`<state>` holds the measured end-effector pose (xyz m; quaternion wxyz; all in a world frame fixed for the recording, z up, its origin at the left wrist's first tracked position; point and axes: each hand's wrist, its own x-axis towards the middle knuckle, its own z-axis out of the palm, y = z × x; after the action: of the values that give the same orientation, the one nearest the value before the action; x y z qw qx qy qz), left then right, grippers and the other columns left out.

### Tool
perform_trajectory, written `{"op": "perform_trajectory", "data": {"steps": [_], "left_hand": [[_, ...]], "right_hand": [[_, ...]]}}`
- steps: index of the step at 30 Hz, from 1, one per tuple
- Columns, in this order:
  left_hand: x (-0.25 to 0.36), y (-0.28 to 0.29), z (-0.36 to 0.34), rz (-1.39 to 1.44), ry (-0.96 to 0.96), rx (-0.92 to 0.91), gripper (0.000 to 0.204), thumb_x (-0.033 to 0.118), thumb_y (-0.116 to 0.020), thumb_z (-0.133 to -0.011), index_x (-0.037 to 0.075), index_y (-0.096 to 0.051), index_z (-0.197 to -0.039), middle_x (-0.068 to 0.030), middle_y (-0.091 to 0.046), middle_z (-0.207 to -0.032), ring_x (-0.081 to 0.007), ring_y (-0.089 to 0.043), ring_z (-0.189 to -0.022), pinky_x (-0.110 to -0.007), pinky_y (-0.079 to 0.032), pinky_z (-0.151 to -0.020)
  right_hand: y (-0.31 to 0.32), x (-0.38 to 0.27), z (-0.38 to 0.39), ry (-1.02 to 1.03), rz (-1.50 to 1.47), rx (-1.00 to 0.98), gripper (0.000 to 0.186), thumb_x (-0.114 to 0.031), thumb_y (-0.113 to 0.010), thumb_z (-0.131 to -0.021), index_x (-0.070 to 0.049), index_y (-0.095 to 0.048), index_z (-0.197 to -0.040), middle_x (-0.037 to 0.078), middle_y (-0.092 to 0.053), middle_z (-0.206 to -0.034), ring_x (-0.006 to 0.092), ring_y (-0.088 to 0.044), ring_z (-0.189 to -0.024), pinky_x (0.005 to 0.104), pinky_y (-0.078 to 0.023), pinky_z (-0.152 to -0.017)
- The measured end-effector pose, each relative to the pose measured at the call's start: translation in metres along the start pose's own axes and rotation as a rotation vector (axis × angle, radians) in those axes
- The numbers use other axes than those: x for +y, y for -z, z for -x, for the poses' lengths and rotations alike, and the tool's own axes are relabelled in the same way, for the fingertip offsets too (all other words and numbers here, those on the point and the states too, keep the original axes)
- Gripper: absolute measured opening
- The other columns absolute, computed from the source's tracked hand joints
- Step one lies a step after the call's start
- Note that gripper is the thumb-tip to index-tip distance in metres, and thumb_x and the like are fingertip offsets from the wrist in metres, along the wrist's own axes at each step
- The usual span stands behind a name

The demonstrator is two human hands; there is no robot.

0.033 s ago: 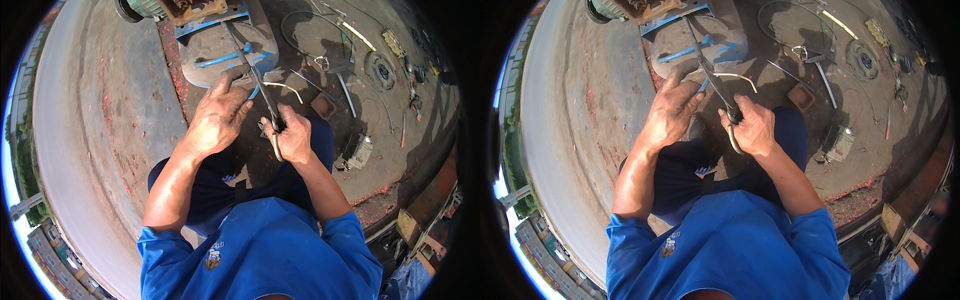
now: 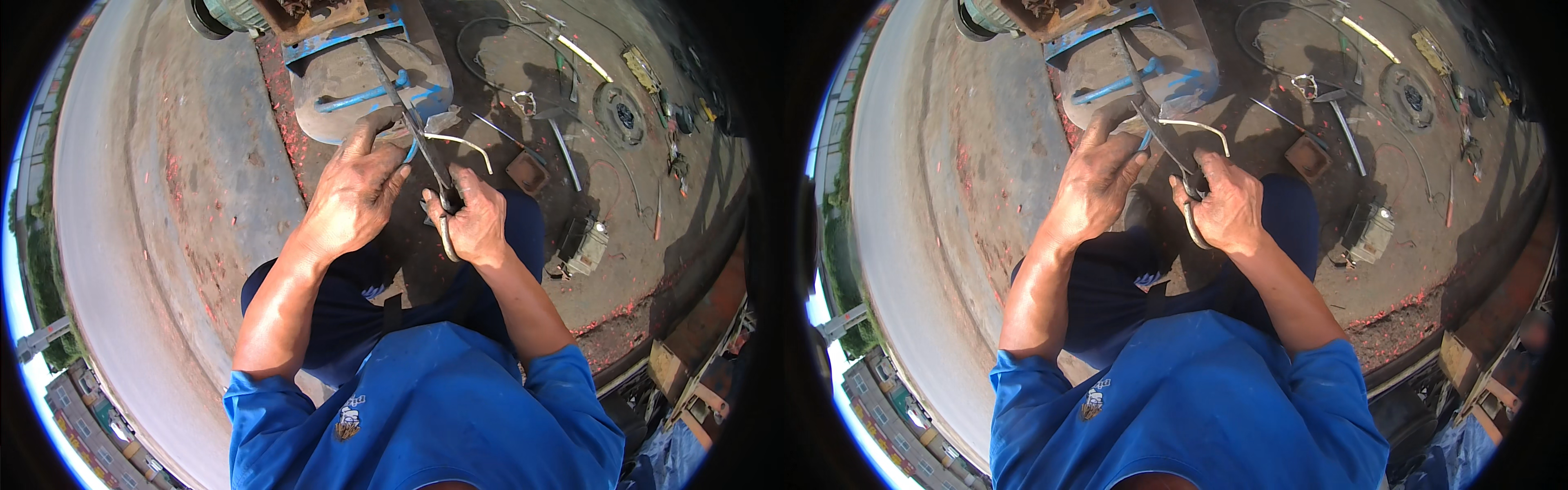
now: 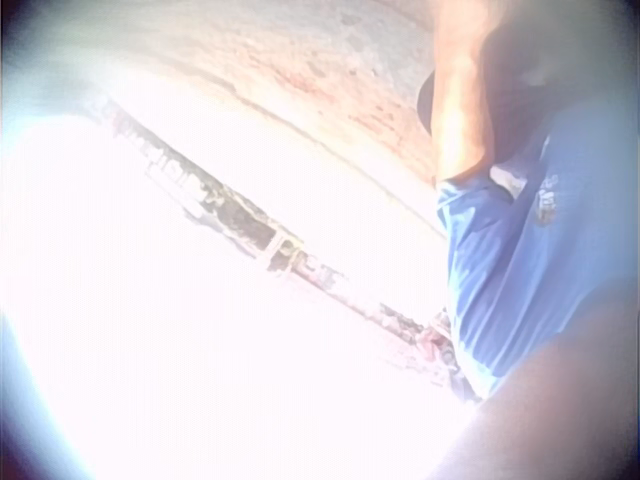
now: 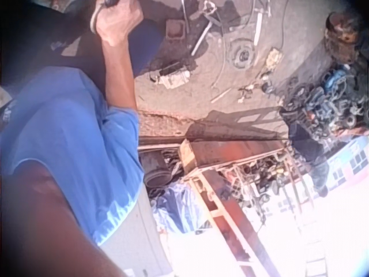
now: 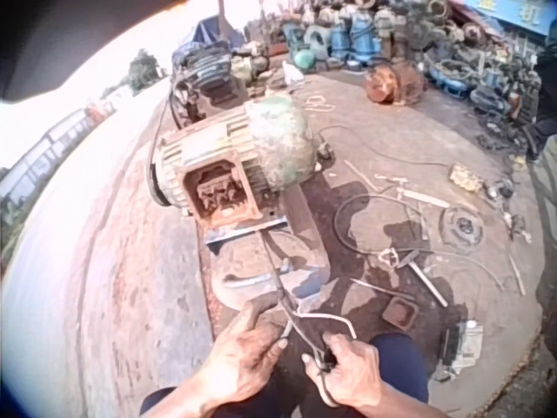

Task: The person uses shears to cut the outer sheath of a cable, then strips the insulation from individual wires. They twist the exposed strands and insert them into the terminal block of a green electric motor, securing the connections.

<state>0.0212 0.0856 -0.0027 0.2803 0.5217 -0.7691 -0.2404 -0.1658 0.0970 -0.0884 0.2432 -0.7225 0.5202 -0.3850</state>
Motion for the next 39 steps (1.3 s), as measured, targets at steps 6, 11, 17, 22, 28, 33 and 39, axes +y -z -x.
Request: {"op": "perform_trajectory", "data": {"steps": [6,11,17,22,28,33,39], "left_hand": [[0.000,0.000,0.005,0.036,0.076,0.027,0.020,0.005,-0.064,-0.088,0.000,-0.065,-0.107,-0.0209,-0.050,-0.135,-0.0400,-0.057,-0.113,-0.045,-0.049,-0.090],[-0.004,0.003,0.007,0.077,0.043,0.073,0.019,0.009,-0.066,-0.089,0.000,-0.066,-0.106,-0.0197,-0.054,-0.122,-0.0370,-0.060,-0.103,-0.043,-0.049,-0.085],[0.027,-0.003,0.023,0.395,0.517,-0.053,0.024,0.011,-0.064,-0.092,-0.003,-0.066,-0.111,-0.0122,-0.056,-0.088,-0.0222,-0.055,-0.084,-0.033,-0.045,-0.076],[0.017,0.000,0.038,0.718,0.742,-0.022,0.027,0.016,-0.071,-0.091,-0.007,-0.067,-0.103,-0.0071,-0.066,-0.081,-0.0119,-0.057,-0.072,-0.028,-0.046,-0.065],[0.016,0.008,0.045,0.532,0.777,-0.031,0.025,0.022,-0.075,-0.089,-0.003,-0.070,-0.087,-0.0041,-0.064,-0.067,-0.0082,-0.053,-0.061,-0.026,-0.043,-0.055],[0.018,0.014,0.030,0.550,0.758,-0.048,0.033,0.029,-0.072,-0.090,-0.002,-0.069,-0.079,-0.0021,-0.059,-0.060,-0.0077,-0.052,-0.058,-0.025,-0.041,-0.053],[0.006,0.004,0.001,-0.086,0.084,0.209,0.033,0.006,-0.062,-0.090,0.002,-0.061,-0.123,-0.0166,-0.059,-0.122,-0.0302,-0.061,-0.110,-0.039,-0.051,-0.091]], "right_hand": [[0.000,-0.014,-0.024,0.092,-0.049,0.028,0.033,-0.020,-0.077,-0.074,-0.004,-0.062,-0.098,0.015,-0.067,-0.078,0.0347,-0.066,-0.065,0.0418,-0.052,-0.058],[0.006,0.003,0.004,-0.178,-0.335,0.028,0.019,-0.015,-0.073,-0.086,-0.001,-0.062,-0.092,0.008,-0.060,-0.061,0.0153,-0.058,-0.052,0.0296,-0.048,-0.053],[0.007,-0.016,-0.015,-0.372,-1.041,-0.069,0.045,-0.004,-0.068,-0.089,0.001,-0.049,-0.130,0.007,-0.064,-0.102,0.0122,-0.063,-0.088,0.0270,-0.054,-0.079],[0.001,-0.034,-0.038,-0.323,-1.031,-0.361,0.041,-0.001,-0.068,-0.086,0.000,-0.053,-0.124,0.005,-0.063,-0.101,0.0110,-0.061,-0.093,0.0266,-0.052,-0.080],[-0.006,-0.039,-0.043,-0.277,-1.111,-0.447,0.033,-0.001,-0.068,-0.086,0.000,-0.055,-0.116,0.003,-0.063,-0.094,0.0100,-0.060,-0.085,0.0265,-0.052,-0.076],[0.006,-0.029,-0.048,-0.369,-1.200,-0.424,0.030,-0.006,-0.065,-0.087,-0.001,-0.058,-0.115,0.005,-0.063,-0.091,0.0136,-0.063,-0.075,0.0284,-0.055,-0.067],[0.046,-0.015,-0.054,-0.506,-1.126,-0.419,0.033,-0.002,-0.066,-0.084,0.004,-0.056,-0.114,0.007,-0.064,-0.090,0.0104,-0.060,-0.069,0.0267,-0.050,-0.062]]}}
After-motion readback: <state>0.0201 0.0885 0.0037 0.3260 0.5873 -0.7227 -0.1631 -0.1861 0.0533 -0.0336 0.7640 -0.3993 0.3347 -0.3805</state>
